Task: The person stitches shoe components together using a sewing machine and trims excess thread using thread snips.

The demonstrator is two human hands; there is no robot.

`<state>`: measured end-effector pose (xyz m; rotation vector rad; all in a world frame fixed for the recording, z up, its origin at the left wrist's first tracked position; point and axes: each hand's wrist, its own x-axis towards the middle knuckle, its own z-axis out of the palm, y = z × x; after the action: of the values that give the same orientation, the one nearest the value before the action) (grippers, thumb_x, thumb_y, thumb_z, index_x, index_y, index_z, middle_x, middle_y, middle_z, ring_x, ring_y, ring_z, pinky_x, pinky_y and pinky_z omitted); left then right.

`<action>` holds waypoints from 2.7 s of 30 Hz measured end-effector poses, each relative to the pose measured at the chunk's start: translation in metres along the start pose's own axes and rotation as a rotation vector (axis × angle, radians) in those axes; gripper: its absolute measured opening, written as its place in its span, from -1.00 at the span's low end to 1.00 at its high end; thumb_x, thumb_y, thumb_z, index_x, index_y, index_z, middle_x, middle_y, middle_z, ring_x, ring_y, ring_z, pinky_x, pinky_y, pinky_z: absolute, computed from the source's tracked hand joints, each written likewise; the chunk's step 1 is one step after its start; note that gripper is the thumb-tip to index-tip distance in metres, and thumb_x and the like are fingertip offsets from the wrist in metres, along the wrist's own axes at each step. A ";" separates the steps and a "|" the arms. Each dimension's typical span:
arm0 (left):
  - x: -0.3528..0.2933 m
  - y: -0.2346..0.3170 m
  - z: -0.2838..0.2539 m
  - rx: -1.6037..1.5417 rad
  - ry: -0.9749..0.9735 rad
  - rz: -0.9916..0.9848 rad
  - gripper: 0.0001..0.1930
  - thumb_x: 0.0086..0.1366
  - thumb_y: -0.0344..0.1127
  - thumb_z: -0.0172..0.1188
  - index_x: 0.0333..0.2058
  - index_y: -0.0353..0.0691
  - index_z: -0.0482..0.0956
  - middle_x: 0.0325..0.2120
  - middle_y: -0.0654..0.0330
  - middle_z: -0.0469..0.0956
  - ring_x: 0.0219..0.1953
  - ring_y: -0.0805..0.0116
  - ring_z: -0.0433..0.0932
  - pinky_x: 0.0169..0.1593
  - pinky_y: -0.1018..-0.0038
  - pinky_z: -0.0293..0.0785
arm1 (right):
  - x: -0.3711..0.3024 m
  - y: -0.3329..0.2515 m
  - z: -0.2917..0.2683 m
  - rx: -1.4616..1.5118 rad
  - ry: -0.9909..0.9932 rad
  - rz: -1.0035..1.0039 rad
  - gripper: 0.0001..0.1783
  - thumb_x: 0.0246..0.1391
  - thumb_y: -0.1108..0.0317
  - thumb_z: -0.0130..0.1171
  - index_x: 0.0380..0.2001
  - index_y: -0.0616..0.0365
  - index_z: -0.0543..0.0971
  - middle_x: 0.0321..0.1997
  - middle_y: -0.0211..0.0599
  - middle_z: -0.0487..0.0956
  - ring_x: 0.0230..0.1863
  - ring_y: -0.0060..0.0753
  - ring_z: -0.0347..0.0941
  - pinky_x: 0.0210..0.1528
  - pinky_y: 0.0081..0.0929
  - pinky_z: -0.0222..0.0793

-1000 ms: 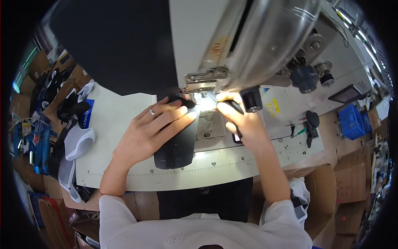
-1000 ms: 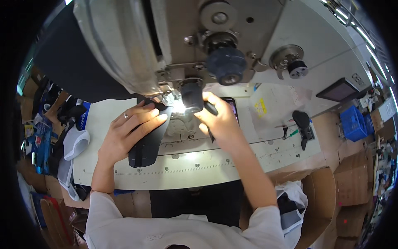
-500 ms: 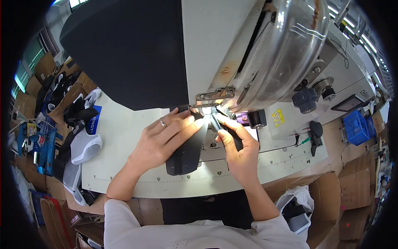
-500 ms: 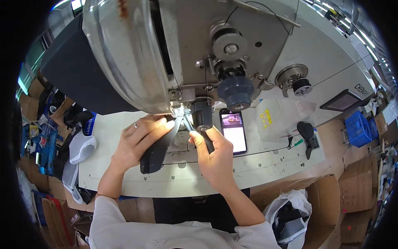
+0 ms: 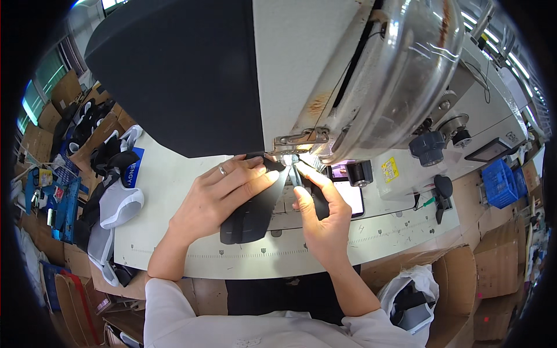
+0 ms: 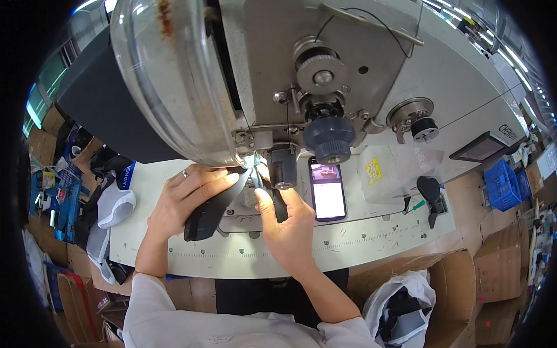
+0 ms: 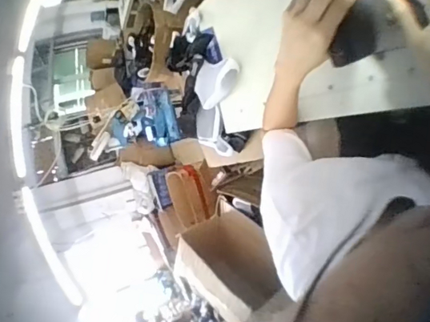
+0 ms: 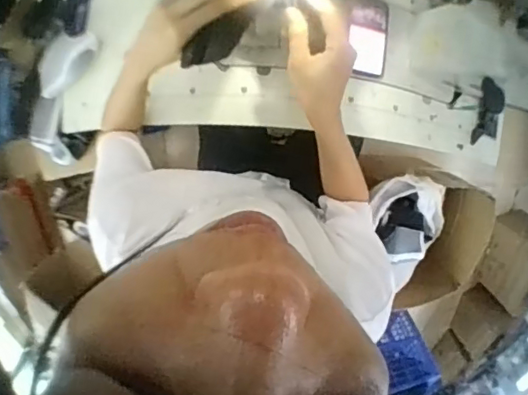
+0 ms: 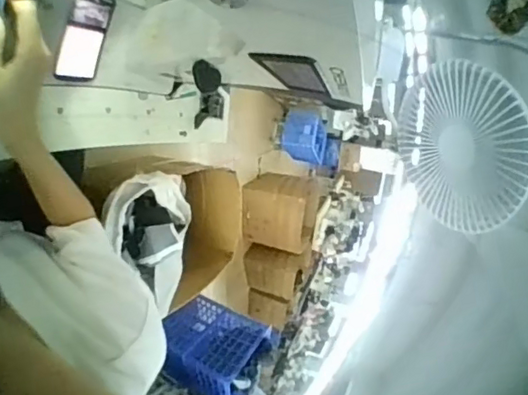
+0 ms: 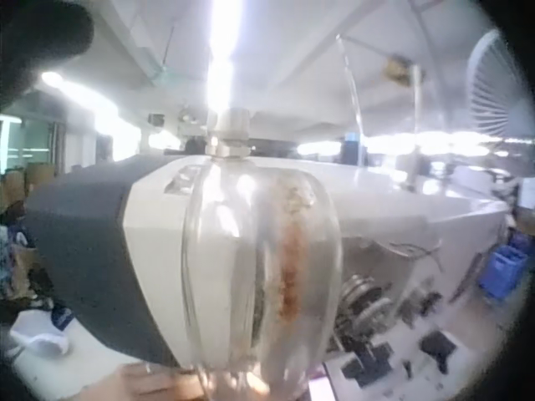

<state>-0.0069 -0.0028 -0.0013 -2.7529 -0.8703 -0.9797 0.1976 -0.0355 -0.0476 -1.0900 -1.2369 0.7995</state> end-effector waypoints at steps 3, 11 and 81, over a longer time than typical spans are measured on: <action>-0.001 -0.008 -0.003 -0.067 0.005 -0.048 -0.54 0.01 -0.45 0.21 -0.03 -0.27 0.62 -0.10 0.10 0.58 -0.04 0.11 0.60 0.03 0.30 0.57 | 0.009 0.004 -0.011 -0.129 -0.079 0.013 -0.77 0.22 0.38 0.22 -0.09 0.24 0.61 -0.38 -0.29 0.65 -0.43 -0.57 0.52 -0.34 -0.55 0.40; -0.005 -0.015 0.008 -0.283 0.045 -0.177 -0.55 -0.09 -0.45 0.36 -0.11 -0.11 0.72 -0.06 0.14 0.61 -0.02 0.15 0.60 0.04 0.36 0.50 | 0.084 -0.026 -0.039 -0.546 -0.274 0.108 -0.74 0.25 0.31 0.20 -0.14 0.30 0.59 -0.28 -0.29 0.65 -0.34 -0.51 0.53 -0.23 -0.52 0.46; -0.001 0.022 0.022 0.175 0.017 -0.094 -0.59 0.05 -0.49 0.18 -0.04 -0.34 0.55 -0.10 0.08 0.55 0.07 0.13 0.57 0.15 0.18 0.55 | -0.006 0.004 0.017 0.072 0.112 -0.005 -0.55 0.14 0.48 0.28 0.10 0.35 0.50 -0.04 -0.21 0.60 -0.05 -0.49 0.49 0.08 -0.50 0.39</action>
<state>0.0166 -0.0155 -0.0166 -2.5753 -1.0385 -0.8928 0.1807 -0.0361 -0.0537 -1.0586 -1.1087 0.7634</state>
